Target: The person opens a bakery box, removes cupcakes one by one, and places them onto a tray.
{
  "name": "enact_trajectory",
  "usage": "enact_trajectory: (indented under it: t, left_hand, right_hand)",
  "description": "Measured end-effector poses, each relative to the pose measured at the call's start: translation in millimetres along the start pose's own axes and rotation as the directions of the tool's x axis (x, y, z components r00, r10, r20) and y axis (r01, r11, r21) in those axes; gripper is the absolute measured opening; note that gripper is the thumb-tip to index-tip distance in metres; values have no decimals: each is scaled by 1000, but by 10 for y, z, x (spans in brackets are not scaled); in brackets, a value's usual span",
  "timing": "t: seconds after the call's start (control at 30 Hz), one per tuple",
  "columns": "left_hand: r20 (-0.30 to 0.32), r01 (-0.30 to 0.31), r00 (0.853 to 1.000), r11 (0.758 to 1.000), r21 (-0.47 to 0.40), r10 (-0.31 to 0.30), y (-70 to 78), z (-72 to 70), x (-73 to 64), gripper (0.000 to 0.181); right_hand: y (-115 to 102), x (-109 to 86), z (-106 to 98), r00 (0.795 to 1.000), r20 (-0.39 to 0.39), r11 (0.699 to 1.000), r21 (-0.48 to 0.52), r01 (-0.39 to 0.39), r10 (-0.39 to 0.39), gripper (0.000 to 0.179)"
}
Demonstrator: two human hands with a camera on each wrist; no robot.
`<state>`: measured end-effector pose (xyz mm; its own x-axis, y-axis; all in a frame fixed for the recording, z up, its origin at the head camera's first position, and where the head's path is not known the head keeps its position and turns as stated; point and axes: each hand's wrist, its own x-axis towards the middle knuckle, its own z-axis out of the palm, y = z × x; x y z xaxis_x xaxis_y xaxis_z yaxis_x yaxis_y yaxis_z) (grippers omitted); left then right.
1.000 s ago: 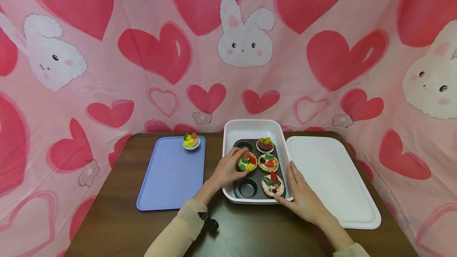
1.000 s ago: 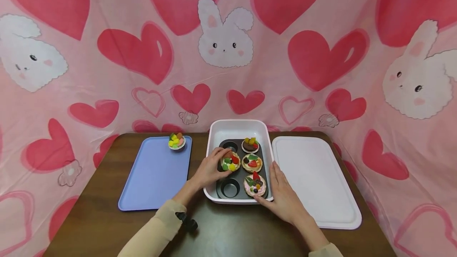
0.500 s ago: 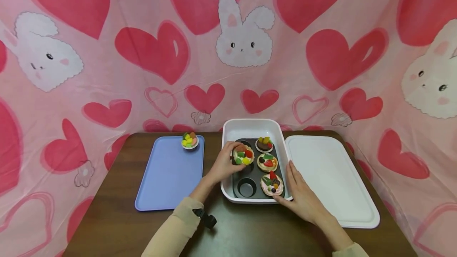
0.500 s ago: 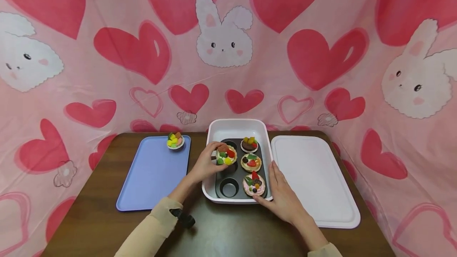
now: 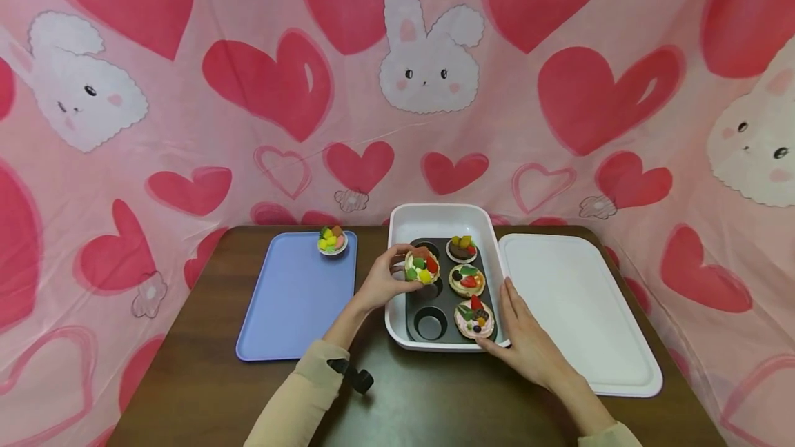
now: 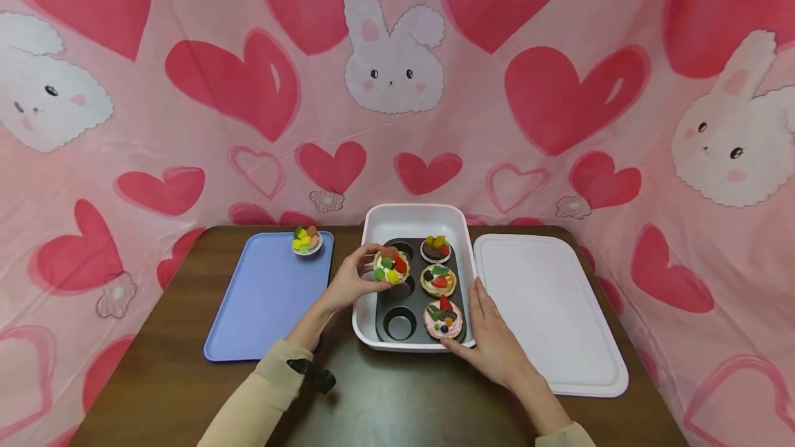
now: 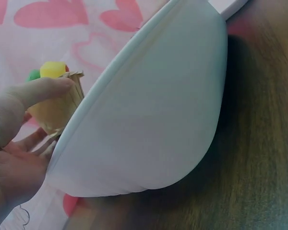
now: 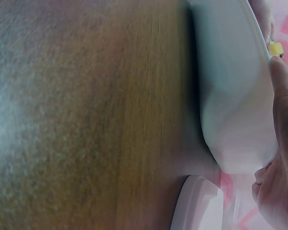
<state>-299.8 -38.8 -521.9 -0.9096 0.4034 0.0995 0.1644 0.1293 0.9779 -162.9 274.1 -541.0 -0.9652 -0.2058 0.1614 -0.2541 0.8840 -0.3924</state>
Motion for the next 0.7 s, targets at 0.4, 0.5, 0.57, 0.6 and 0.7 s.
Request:
enact_trajectory:
  t: [0.4, 0.5, 0.57, 0.6, 0.7]
  left_hand:
    - [-61, -25, 998, 986, -166, 16, 75, -53, 15, 76]
    - [-95, -8, 995, 983, -182, -10, 64, -76, 5, 79]
    - [-120, 1, 993, 983, -183, -24, 64, -88, -4, 77]
    - [-133, 3, 991, 984, -179, -27, 70, -95, -7, 76]
    - [-174, -3, 984, 983, -183, -30, 104, -124, -9, 73]
  right_hand:
    - [3, 7, -18, 1000, 1, 1000, 1, -10, 10, 122]
    - [7, 9, -18, 1000, 5, 1000, 1, -13, 13, 123]
    - [10, 8, -17, 1000, 8, 1000, 3, -15, 14, 123]
    - [12, 8, -16, 1000, 9, 1000, 2, -14, 14, 123]
    - [17, 18, -13, 1000, 7, 1000, 3, -8, 8, 122]
